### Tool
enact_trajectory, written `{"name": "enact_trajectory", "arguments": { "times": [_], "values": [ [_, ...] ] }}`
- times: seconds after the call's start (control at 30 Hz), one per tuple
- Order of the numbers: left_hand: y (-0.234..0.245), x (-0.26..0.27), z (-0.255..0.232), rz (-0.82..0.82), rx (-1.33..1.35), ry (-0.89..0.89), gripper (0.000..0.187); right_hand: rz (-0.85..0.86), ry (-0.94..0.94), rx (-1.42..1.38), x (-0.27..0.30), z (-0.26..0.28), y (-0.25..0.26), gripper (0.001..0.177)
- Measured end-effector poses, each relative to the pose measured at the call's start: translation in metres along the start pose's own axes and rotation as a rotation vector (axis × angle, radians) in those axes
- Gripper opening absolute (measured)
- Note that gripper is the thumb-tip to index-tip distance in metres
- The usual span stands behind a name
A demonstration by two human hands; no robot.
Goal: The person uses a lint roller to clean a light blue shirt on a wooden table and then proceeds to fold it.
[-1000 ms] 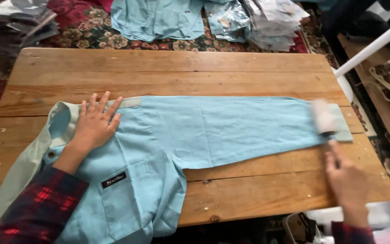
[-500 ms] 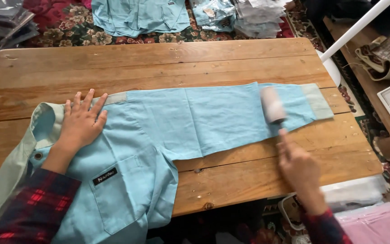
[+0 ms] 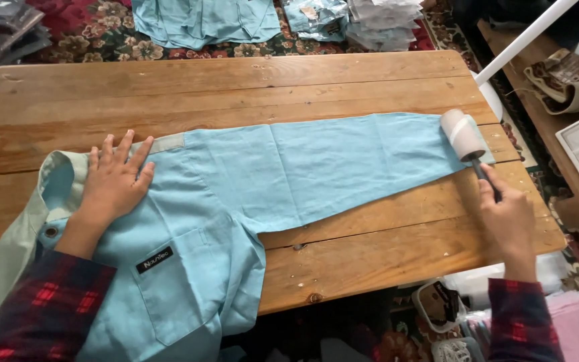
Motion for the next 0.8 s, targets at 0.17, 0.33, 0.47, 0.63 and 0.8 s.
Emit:
{"name": "enact_trajectory", "arguments": {
  "times": [0.17, 0.33, 0.47, 0.63, 0.8],
  "values": [
    [-0.007, -0.004, 0.004, -0.058, -0.013, -0.011, 0.065, -0.055, 0.425, -0.032, 0.059, 0.057, -0.063, 0.05],
    [-0.003, -0.001, 0.003, -0.059, -0.017, -0.013, 0.064, -0.147, 0.983, 0.181, 0.117, 0.131, -0.104, 0.05],
    [-0.011, -0.001, 0.008, -0.058, -0.012, -0.012, 0.063, -0.042, 0.508, 0.43, 0.057, 0.112, -0.074, 0.049],
    [-0.018, -0.005, 0.013, -0.09, -0.048, -0.029, 0.063, 0.141, 0.118, 0.307, -0.012, 0.057, -0.051, 0.047],
    [-0.024, -0.009, 0.017, -0.094, -0.05, -0.024, 0.062, 0.039, 0.326, 0.372, -0.01, 0.07, -0.047, 0.047]
  ]
}}
Point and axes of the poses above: each hand's wrist, its own x-axis away from the middle knuckle, its own y-axis out of the back of the hand, z = x × y, the point moved 3 cm from there along -x, towards the middle knuckle, and after that the axes turned 8 degrees about z, right-handed, at the moved point
